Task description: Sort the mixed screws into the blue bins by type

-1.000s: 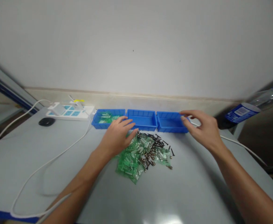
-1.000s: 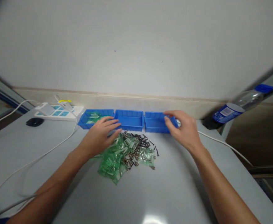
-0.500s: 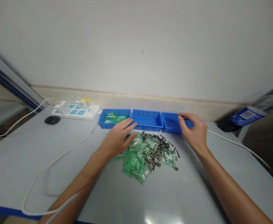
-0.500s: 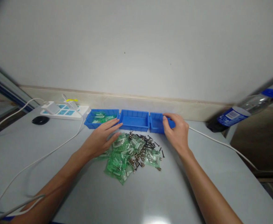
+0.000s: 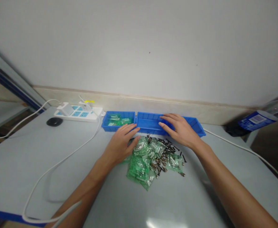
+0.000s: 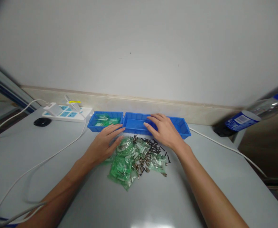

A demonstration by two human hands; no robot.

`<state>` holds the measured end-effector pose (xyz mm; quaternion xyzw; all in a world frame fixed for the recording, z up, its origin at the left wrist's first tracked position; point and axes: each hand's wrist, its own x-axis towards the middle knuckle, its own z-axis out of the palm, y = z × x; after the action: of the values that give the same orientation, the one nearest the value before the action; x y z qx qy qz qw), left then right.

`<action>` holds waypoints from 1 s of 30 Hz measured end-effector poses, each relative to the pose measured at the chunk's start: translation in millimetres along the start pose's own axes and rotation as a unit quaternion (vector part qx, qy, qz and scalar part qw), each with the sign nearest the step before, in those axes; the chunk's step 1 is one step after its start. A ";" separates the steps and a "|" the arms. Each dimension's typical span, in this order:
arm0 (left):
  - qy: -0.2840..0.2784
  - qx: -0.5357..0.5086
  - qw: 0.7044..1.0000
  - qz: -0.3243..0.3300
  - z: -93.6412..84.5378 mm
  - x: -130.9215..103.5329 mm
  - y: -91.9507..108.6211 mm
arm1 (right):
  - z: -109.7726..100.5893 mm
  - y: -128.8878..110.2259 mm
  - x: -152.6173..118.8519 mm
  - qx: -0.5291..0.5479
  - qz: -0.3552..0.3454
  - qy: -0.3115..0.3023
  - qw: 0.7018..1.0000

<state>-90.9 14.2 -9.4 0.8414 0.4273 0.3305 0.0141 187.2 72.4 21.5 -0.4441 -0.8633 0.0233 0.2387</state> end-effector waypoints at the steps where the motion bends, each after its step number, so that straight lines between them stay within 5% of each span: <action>1: 0.003 0.001 1.000 -0.001 -1.7 -0.4 -0.5 | 4.5 -0.9 -1.1 -0.007 0.006 -0.006 1.000; 10: 0.027 0.030 0.999 0.008 -9.2 -2.1 1.3 | 11.8 -2.9 -29.7 -0.028 0.019 -0.006 0.999; 15: -0.010 0.033 0.999 0.017 -6.6 7.4 10.4 | -4.6 -4.4 -31.7 0.057 0.035 0.014 0.998; 19: -0.041 0.020 0.999 0.006 -3.8 12.4 14.3 | -24.8 10.3 -21.2 0.050 0.098 0.120 0.987; 22: -0.037 0.013 0.999 0.012 -3.0 11.3 13.4 | -27.8 16.0 -15.0 0.040 0.102 0.084 0.990; 25: -0.011 -0.002 0.999 0.036 -5.9 6.7 10.9 | -17.5 2.7 -15.3 0.087 0.046 0.020 0.995; 30: -0.027 -0.053 0.997 0.039 -16.3 -4.2 7.3 | -5.5 -40.7 -24.8 0.121 -0.030 0.041 0.991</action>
<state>-96.7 2.3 3.3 0.8641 0.3752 0.3305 0.0574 171.0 27.6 26.9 -0.3865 -0.8566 0.1020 0.3263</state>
